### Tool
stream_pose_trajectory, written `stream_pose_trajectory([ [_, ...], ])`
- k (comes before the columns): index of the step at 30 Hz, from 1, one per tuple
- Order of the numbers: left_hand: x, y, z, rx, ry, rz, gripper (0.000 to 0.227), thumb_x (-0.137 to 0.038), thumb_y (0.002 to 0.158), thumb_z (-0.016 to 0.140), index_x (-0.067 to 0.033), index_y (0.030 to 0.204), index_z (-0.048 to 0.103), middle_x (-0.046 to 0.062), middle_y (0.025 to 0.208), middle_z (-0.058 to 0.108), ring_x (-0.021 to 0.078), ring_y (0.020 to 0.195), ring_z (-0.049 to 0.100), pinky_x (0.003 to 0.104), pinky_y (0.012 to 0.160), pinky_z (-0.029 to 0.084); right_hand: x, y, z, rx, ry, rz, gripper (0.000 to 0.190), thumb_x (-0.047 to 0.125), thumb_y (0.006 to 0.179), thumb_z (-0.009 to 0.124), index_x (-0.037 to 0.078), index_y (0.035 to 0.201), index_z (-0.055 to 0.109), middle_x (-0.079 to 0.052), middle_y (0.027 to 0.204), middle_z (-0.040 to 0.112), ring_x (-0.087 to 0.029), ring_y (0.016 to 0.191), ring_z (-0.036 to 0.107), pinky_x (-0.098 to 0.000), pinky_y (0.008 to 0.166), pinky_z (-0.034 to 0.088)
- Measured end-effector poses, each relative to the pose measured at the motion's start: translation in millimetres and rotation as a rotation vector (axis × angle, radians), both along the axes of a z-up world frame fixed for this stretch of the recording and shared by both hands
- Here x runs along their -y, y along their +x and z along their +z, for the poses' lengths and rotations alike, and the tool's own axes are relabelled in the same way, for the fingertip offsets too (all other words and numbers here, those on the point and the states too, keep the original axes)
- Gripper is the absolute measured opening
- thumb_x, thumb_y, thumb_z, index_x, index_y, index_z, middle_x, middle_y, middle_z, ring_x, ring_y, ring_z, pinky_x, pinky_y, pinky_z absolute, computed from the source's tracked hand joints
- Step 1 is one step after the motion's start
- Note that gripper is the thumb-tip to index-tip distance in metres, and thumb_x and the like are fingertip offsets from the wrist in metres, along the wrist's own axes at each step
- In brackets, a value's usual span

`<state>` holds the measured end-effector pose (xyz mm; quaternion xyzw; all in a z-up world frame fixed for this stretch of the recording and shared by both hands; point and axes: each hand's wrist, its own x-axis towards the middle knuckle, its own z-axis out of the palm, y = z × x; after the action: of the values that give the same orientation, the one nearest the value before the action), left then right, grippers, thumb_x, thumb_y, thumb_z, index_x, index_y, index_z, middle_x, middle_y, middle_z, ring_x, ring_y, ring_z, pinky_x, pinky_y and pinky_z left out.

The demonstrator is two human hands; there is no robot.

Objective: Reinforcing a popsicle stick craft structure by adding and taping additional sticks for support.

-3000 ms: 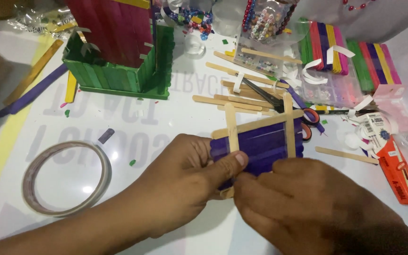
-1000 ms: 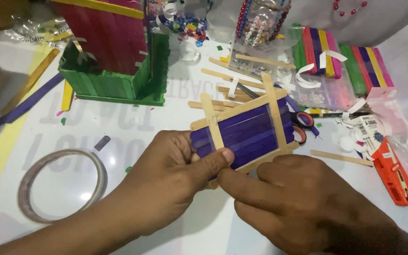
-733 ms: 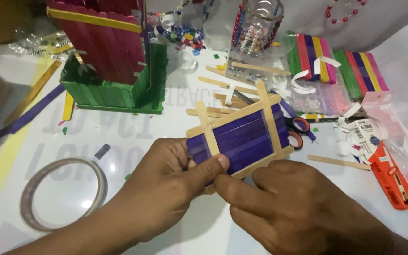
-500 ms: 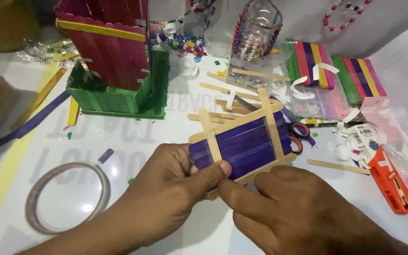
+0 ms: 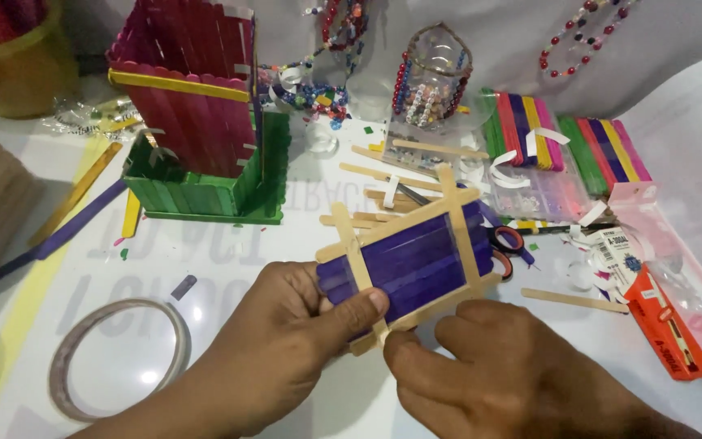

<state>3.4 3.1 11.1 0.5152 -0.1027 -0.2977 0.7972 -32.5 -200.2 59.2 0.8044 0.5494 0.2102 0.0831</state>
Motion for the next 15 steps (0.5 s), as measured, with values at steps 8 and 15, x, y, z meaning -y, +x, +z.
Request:
stream_pose_trajectory([
  [8,-4,3,-6,-0.007,-0.013,0.075,0.025,-0.02,0.093,0.07,0.0024,0.103,0.075,0.005,0.081,0.068,0.0118,0.073,0.058,0.028,0.067,0.049,5,11,20,-0.374,0.293,-0.052,0.013,0.017,0.095,0.07,0.009,0.085,0.064,-0.009,0.097,0.068,-0.022,0.061,0.058,-0.0347,0.051,0.046],
  [15,-2,3,-2,-0.101,-0.013,0.001,0.035,-0.016,0.094,0.063,0.0037,0.121,0.074,0.01,0.103,0.076,0.0171,0.091,0.068,0.032,0.084,0.056,6,14,6,-0.243,0.309,-0.052,0.015,0.016,0.09,0.076,0.01,0.104,0.072,-0.009,0.105,0.073,-0.02,0.061,0.063,-0.0334,0.057,0.055],
])
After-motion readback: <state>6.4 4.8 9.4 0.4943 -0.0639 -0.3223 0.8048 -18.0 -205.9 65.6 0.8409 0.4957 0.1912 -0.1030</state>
